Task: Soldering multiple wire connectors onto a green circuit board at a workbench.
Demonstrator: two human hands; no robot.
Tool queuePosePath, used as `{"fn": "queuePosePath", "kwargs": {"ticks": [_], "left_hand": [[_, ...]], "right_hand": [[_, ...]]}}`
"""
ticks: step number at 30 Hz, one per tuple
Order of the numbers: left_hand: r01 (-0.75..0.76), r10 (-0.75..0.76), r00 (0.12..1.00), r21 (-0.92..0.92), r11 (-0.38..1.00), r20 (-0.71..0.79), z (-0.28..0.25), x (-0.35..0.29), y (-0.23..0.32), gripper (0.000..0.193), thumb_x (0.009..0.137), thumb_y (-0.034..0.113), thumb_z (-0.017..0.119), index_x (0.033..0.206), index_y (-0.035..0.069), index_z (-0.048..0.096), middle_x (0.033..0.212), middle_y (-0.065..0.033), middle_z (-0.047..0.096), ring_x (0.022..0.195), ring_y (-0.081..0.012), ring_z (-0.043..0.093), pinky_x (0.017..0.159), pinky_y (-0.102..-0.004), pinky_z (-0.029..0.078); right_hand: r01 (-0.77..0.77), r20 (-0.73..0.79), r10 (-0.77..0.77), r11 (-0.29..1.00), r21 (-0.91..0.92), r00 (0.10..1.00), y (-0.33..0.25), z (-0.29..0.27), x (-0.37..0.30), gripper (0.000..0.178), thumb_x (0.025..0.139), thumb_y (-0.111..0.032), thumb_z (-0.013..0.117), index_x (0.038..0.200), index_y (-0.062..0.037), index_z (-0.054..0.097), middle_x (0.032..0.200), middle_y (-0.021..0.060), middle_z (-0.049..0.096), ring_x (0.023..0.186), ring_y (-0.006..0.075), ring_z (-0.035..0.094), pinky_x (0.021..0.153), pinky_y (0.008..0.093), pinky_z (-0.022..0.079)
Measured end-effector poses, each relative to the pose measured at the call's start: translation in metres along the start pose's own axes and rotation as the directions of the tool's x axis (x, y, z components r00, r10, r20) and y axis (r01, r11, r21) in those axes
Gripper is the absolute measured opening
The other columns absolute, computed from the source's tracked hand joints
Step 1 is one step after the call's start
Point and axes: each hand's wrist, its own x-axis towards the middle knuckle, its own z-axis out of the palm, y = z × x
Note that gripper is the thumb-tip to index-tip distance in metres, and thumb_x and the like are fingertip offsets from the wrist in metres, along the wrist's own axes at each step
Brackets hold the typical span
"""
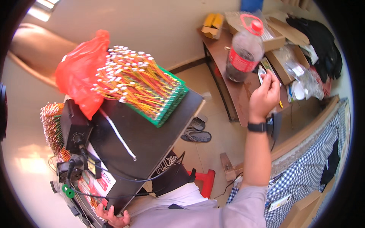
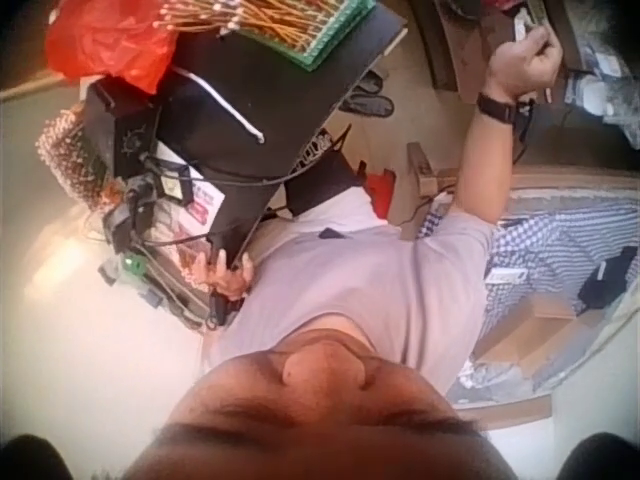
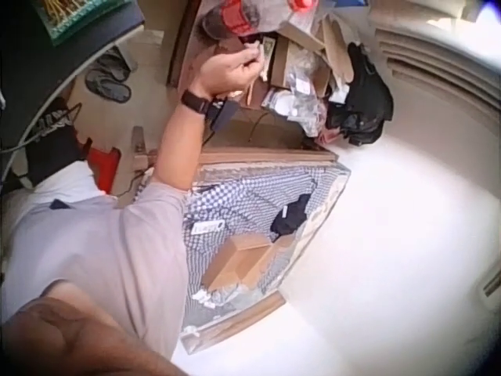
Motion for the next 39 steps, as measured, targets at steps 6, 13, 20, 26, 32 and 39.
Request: {"fn": "queuePosePath", "kwargs": {"ticks": [6, 13, 20, 26, 32, 39], "left_hand": [[0.04, -0.044, 0.998, -0.076, 0.996, -0.047, 0.008, -0.023, -0.015, 0.051, 0.077, 0.04, 0.076, 0.117, 0.013, 0.061, 0.128, -0.0232, 0.048, 0.114, -0.0398, 0.047, 0.097, -0.0514, 0.039], [0.012, -0.02, 0.996, -0.093, 0.996, -0.084, 0.018, -0.048, -0.019, 0.066, 0.076, 0.043, 0.069, 0.131, 0.013, 0.047, 0.134, -0.0251, 0.036, 0.119, -0.0426, 0.036, 0.096, -0.0579, 0.033], [0.031, -0.037, 0.988, -0.043, 0.999, -0.15, 0.017, -0.047, -0.017, 0.063, 0.08, 0.049, 0.066, 0.13, 0.016, 0.047, 0.136, -0.0205, 0.037, 0.122, -0.0386, 0.035, 0.099, -0.0555, 0.033], [0.1, -0.108, 0.974, -0.051, 0.994, -0.201, 0.018, -0.049, -0.012, 0.052, 0.084, 0.052, 0.063, 0.127, 0.025, 0.052, 0.132, -0.013, 0.041, 0.123, -0.0317, 0.036, 0.099, -0.0513, 0.035], [0.099, -0.108, 0.971, -0.053, 0.994, -0.211, 0.019, -0.048, -0.012, 0.052, 0.084, 0.051, 0.064, 0.127, 0.024, 0.052, 0.133, -0.0125, 0.041, 0.123, -0.0308, 0.037, 0.099, -0.0507, 0.036], [0.106, -0.119, 0.966, -0.069, 0.992, -0.229, 0.018, -0.047, -0.012, 0.052, 0.082, 0.051, 0.066, 0.126, 0.026, 0.052, 0.132, -0.0111, 0.041, 0.124, -0.0301, 0.037, 0.101, -0.05, 0.035]], "right_hand": [[0.423, 0.704, -0.416, 0.888, 0.179, 0.575, -0.187, 0.033, -0.065, 0.097, 0.069, -0.033, 0.087, 0.145, 0.0011, 0.037, 0.131, 0.0238, 0.052, 0.119, 0.0368, 0.051, 0.103, 0.0457, 0.04], [0.575, 0.915, -0.255, 0.818, 0.031, 0.313, -0.218, 0.061, -0.082, 0.105, 0.065, -0.021, 0.084, 0.148, 0.0038, 0.025, 0.129, 0.0282, 0.047, 0.12, 0.0431, 0.047, 0.104, 0.0457, 0.039], [0.454, 0.904, -0.264, 0.887, 0.09, 0.336, -0.209, 0.071, -0.076, 0.096, 0.066, -0.011, 0.074, 0.148, 0.0048, 0.027, 0.122, 0.025, 0.051, 0.118, 0.0387, 0.05, 0.104, 0.0419, 0.04], [0.56, 0.946, -0.196, 0.828, 0.02, 0.257, -0.225, 0.067, -0.078, 0.114, 0.06, -0.016, 0.088, 0.15, 0.0038, 0.02, 0.129, 0.0251, 0.046, 0.124, 0.0405, 0.044, 0.107, 0.0424, 0.037], [0.583, 0.966, -0.133, 0.812, -0.023, 0.223, -0.233, 0.072, -0.075, 0.113, 0.061, -0.013, 0.085, 0.149, 0.0077, 0.019, 0.125, 0.0266, 0.049, 0.122, 0.0411, 0.045, 0.107, 0.0417, 0.037], [0.418, 0.968, -0.102, 0.908, -0.004, 0.23, -0.24, 0.072, -0.062, 0.096, 0.065, -0.005, 0.07, 0.148, 0.0092, 0.024, 0.131, 0.023, 0.051, 0.126, 0.0312, 0.048, 0.109, 0.0355, 0.035]]}}
